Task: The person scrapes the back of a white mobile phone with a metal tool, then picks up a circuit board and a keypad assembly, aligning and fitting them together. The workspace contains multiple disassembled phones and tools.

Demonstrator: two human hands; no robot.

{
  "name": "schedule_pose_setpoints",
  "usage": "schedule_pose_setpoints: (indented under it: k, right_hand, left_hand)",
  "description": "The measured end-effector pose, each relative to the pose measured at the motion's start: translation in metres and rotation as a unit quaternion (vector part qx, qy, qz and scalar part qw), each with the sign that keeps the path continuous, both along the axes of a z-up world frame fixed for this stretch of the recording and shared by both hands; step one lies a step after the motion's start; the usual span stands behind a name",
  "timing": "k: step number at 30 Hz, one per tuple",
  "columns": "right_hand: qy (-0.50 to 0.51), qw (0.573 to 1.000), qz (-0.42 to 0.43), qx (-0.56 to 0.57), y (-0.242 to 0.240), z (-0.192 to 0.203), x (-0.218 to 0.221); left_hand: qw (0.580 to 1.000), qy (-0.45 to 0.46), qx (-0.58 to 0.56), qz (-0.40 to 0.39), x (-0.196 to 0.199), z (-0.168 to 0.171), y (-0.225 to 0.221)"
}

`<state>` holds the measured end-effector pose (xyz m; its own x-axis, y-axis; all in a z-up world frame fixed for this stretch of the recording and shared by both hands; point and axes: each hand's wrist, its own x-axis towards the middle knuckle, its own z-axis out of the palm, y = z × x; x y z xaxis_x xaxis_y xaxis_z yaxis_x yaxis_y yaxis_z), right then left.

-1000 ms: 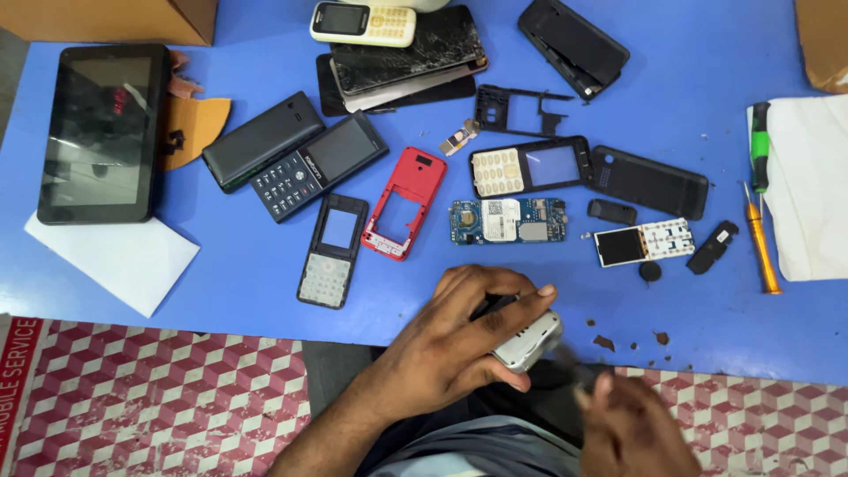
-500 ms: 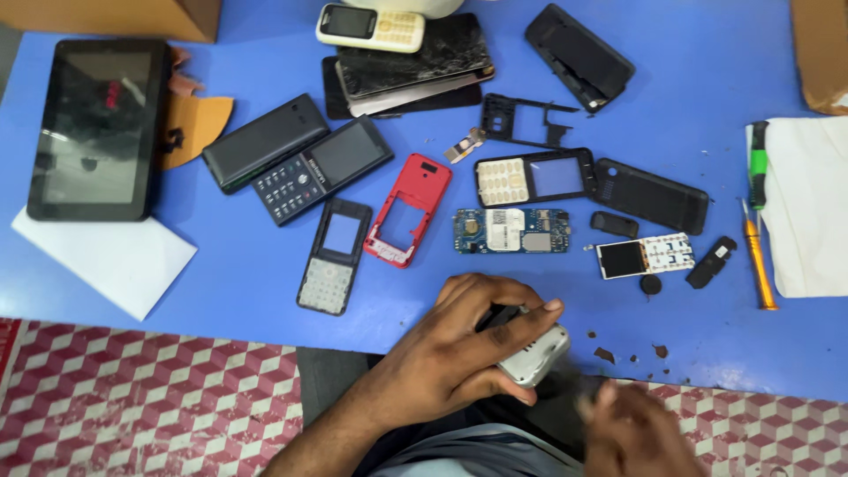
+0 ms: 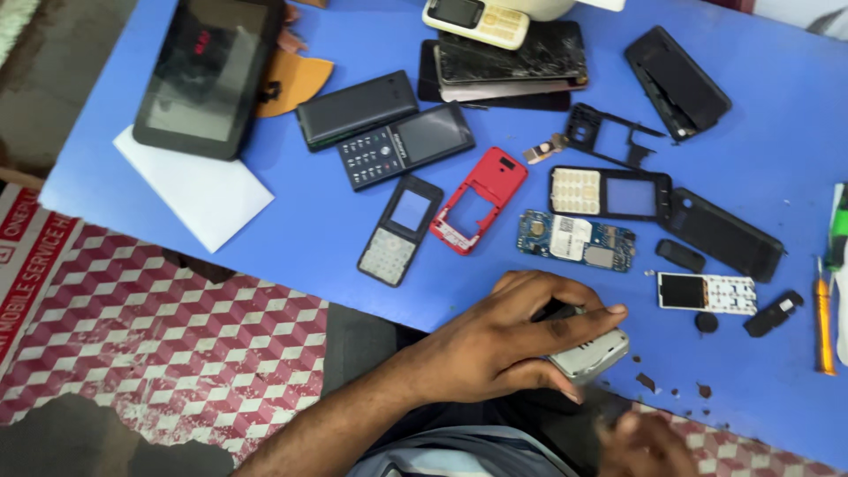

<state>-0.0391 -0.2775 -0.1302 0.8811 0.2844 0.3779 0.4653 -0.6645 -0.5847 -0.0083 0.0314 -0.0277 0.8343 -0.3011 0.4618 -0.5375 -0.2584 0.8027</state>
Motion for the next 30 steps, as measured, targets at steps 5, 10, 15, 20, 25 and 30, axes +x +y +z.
schedule_pose_setpoints:
  k: [5, 10, 15, 20, 25, 30]
  right_hand:
    - [0.026, 0.968, -0.238, -0.075, -0.064, -0.012, 0.070]
    - [0.167, 0.912, -0.289, -0.239, -0.138, -0.036, 0.120]
    - [0.116, 0.948, -0.208, -0.211, -0.125, -0.023, 0.105]
    - [-0.019, 0.995, -0.010, -0.099, -0.059, 0.057, 0.072]
    - [-0.090, 0.986, 0.038, -0.135, 0.016, 0.117, 0.067]
    - [-0.118, 0.987, 0.047, -0.095, 0.052, 0.132, 0.081]
  left_hand:
    - [1.000, -0.016, -0.005, -0.001, 0.002, 0.004, -0.003]
    - [0.992, -0.003, -0.122, -0.018, -0.012, 0.035, 0.014]
    - [0.964, -0.135, 0.134, 0.188, -0.046, 0.074, 0.070]
    - [0.879, -0.042, 0.329, 0.343, -0.033, 0.069, 0.115]
    - [0.831, -0.019, 0.404, 0.382, -0.027, 0.038, 0.126]
    - [0.807, -0.001, 0.450, 0.382, -0.026, 0.026, 0.132]
